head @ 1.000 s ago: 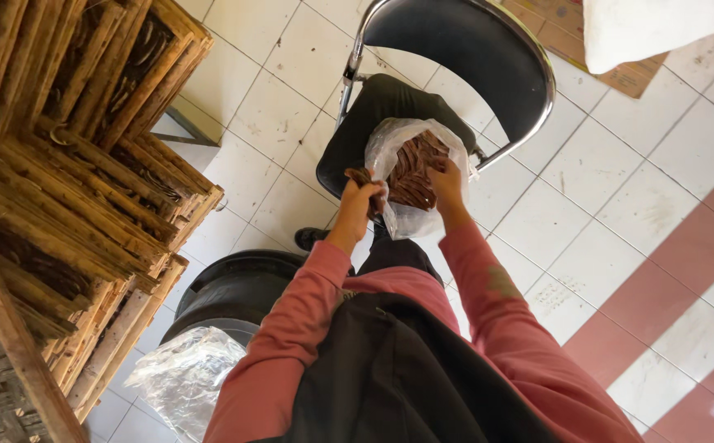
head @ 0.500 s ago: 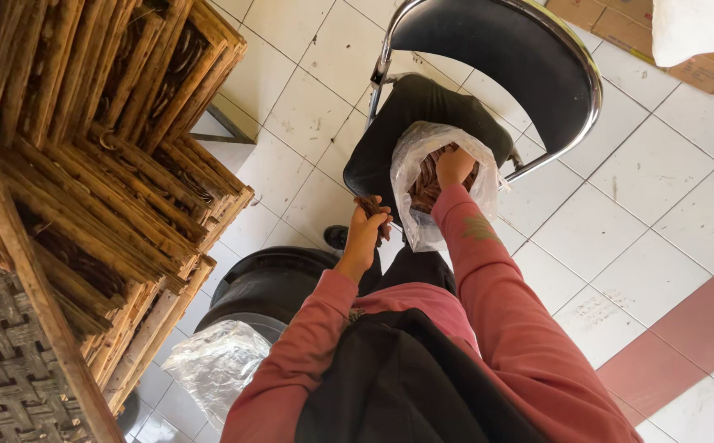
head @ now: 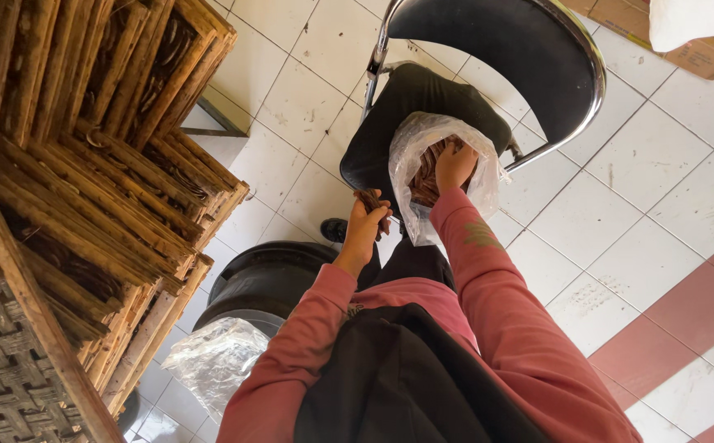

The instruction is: The person picks up stacks of dried fruit slices from a woven wooden tray and places them into a plastic bag.

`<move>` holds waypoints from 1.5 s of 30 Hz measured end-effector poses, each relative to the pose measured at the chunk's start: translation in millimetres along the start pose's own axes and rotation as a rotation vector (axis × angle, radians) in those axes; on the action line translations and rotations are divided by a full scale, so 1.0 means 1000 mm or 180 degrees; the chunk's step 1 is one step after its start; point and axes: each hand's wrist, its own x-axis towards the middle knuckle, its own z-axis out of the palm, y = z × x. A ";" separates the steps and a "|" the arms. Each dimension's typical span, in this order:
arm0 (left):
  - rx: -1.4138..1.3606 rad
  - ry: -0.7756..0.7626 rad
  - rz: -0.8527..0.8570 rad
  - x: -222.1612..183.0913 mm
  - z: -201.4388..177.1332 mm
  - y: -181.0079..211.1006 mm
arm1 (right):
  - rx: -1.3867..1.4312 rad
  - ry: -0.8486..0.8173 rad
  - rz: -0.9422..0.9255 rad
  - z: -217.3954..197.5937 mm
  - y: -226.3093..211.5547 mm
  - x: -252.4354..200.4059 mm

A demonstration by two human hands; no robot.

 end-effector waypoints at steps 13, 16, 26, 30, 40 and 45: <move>-0.0036 -0.0304 0.0083 -0.003 0.002 -0.005 | 0.0285 -0.0019 -0.0102 -0.019 -0.002 -0.002; -0.0138 -0.0770 0.0004 0.004 0.031 -0.013 | 0.0408 -0.0032 -0.0405 -0.020 -0.005 -0.007; 0.0035 -0.0638 0.0494 0.103 0.099 -0.020 | 0.3295 -0.1204 0.1630 -0.048 0.004 -0.019; 0.0406 -0.0343 0.0860 0.100 0.098 -0.014 | 0.2772 -0.1118 0.1354 -0.052 0.004 -0.024; 0.0657 -0.0310 0.0985 0.039 0.106 -0.056 | 0.1064 -0.0633 0.0093 -0.035 -0.003 -0.031; 0.0210 -0.0178 0.0699 0.039 0.103 -0.068 | 0.0017 0.0049 -0.0976 -0.037 -0.022 -0.029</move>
